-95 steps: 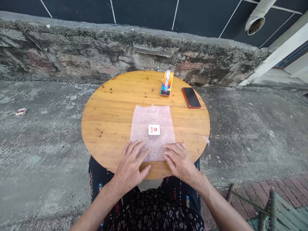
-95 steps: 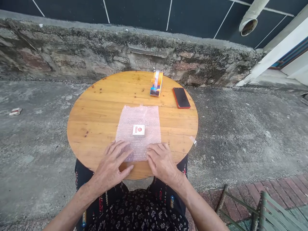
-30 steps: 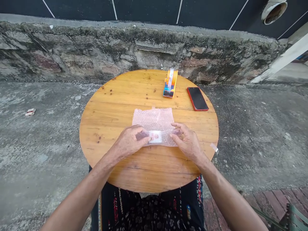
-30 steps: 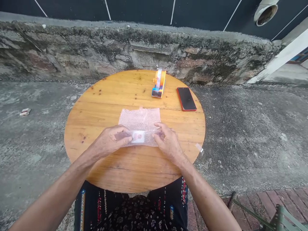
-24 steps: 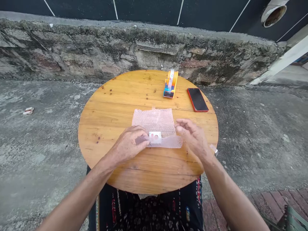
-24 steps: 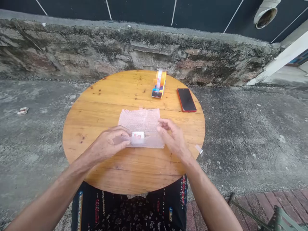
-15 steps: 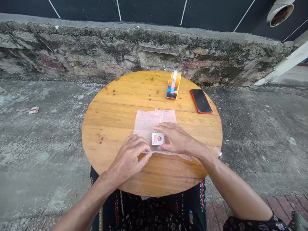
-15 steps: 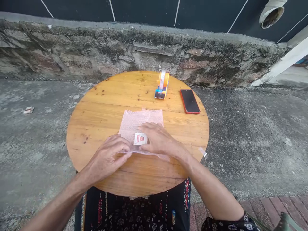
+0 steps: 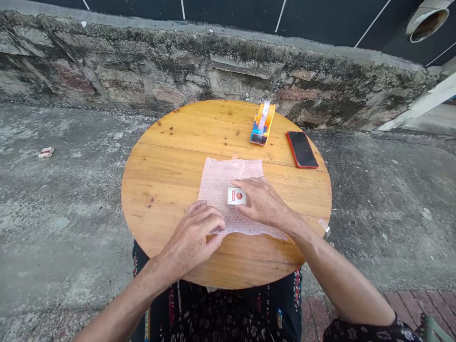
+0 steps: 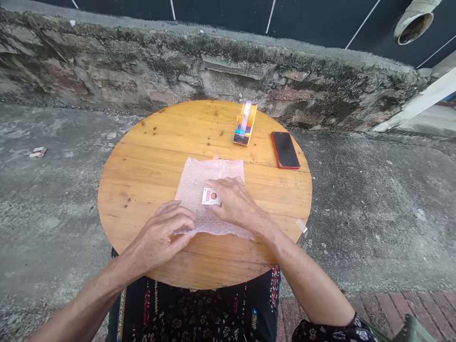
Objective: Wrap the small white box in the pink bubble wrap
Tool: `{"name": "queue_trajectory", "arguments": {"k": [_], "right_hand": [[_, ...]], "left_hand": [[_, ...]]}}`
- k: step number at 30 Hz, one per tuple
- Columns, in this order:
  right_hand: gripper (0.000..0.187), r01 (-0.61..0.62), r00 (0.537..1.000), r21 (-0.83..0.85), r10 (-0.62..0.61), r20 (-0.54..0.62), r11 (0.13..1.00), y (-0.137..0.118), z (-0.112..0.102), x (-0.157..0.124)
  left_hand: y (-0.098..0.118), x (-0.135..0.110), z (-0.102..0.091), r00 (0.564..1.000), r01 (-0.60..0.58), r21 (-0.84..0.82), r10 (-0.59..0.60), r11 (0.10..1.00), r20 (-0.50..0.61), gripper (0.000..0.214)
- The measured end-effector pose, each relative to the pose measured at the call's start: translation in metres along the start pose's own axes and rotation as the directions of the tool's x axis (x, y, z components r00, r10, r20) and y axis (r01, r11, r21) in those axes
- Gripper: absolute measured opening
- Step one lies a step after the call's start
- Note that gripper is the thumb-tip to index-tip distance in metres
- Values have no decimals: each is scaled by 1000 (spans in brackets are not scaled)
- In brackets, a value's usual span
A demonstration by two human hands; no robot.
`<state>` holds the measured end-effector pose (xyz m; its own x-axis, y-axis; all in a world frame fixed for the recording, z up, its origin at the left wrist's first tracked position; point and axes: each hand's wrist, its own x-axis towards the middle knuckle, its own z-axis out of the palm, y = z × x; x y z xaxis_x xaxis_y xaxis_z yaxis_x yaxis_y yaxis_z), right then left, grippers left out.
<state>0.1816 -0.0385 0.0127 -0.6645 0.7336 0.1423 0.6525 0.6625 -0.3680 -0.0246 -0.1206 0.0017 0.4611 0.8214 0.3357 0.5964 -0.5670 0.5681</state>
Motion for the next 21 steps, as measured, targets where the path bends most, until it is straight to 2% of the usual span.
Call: {"name": "queue_trajectory", "arguments": {"k": [7,21], "right_hand": [[48,9,1000,-55,-7,26,998,1,1,1],[52,4,999,1,-4,46,1000,-11,-2,-9]], "left_hand": [[1,-1,-1,1000,0,3,0,1000,3,13],[7,-18,-1,999,16,-62,-14,998,46,15]]}}
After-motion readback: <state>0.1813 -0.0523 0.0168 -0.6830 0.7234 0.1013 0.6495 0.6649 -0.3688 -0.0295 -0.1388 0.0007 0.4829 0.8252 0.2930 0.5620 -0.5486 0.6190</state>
